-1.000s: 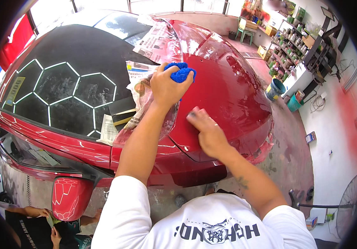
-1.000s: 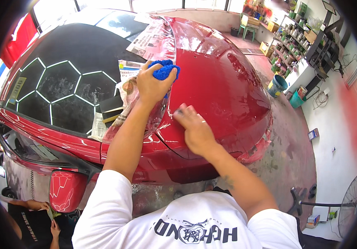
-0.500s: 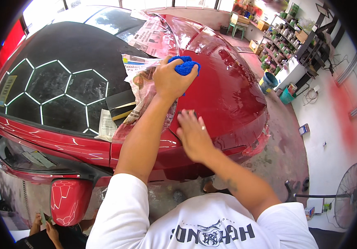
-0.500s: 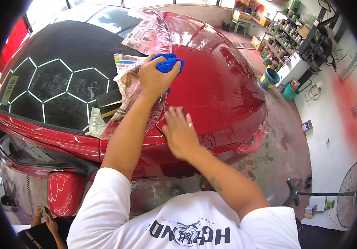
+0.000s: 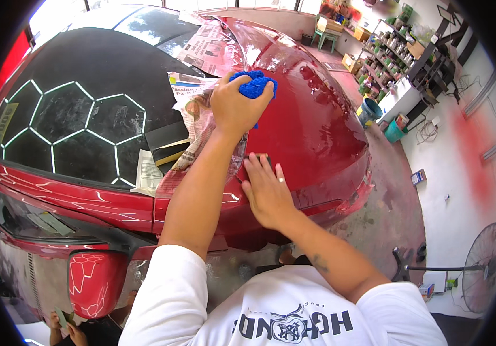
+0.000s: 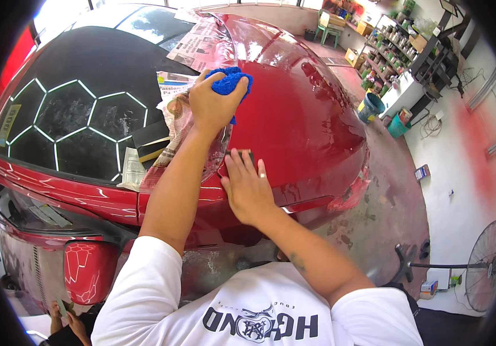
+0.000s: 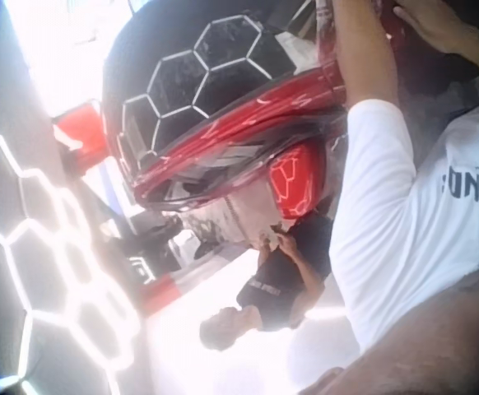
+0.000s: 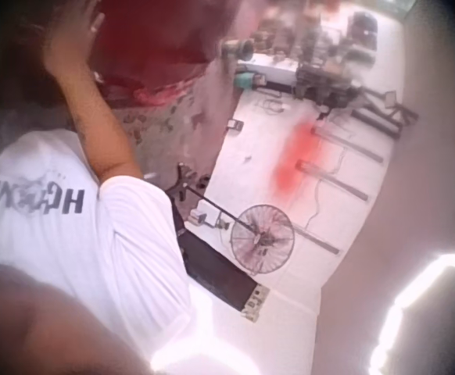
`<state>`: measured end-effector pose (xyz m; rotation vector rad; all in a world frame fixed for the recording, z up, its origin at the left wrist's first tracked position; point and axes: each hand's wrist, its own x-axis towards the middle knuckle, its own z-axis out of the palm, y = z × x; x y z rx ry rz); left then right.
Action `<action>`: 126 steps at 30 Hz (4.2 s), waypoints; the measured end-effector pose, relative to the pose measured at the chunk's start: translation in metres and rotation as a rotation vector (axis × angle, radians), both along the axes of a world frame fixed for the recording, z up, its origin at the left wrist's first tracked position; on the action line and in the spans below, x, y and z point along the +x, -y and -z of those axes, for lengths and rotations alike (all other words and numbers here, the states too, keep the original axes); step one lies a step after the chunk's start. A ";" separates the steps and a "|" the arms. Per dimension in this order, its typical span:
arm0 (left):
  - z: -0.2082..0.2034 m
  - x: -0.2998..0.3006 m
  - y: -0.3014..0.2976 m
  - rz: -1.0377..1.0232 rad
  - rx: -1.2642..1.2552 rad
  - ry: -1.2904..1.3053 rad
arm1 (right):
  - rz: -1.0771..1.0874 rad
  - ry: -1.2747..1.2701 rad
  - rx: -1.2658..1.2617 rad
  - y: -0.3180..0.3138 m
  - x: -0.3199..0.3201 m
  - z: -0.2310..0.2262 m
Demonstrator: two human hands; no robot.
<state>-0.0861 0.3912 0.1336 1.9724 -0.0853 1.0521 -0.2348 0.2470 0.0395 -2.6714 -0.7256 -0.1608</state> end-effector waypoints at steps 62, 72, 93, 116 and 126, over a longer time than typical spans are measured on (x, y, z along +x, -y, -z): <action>0.013 0.012 0.015 -0.034 0.384 0.056 | -0.280 -0.205 0.220 0.128 0.077 -0.033; 0.013 0.009 0.030 0.132 0.449 0.073 | -0.164 -0.024 -0.024 0.091 0.197 0.003; 0.011 0.005 0.010 0.113 0.606 -0.141 | -0.081 -0.167 -0.007 -0.059 0.640 0.020; 0.043 -0.021 0.074 0.093 0.872 -0.272 | 0.343 -0.170 0.837 0.406 -0.013 0.069; 0.067 -0.084 0.180 -0.350 0.867 -0.416 | 1.493 -0.598 0.534 0.779 -0.298 0.378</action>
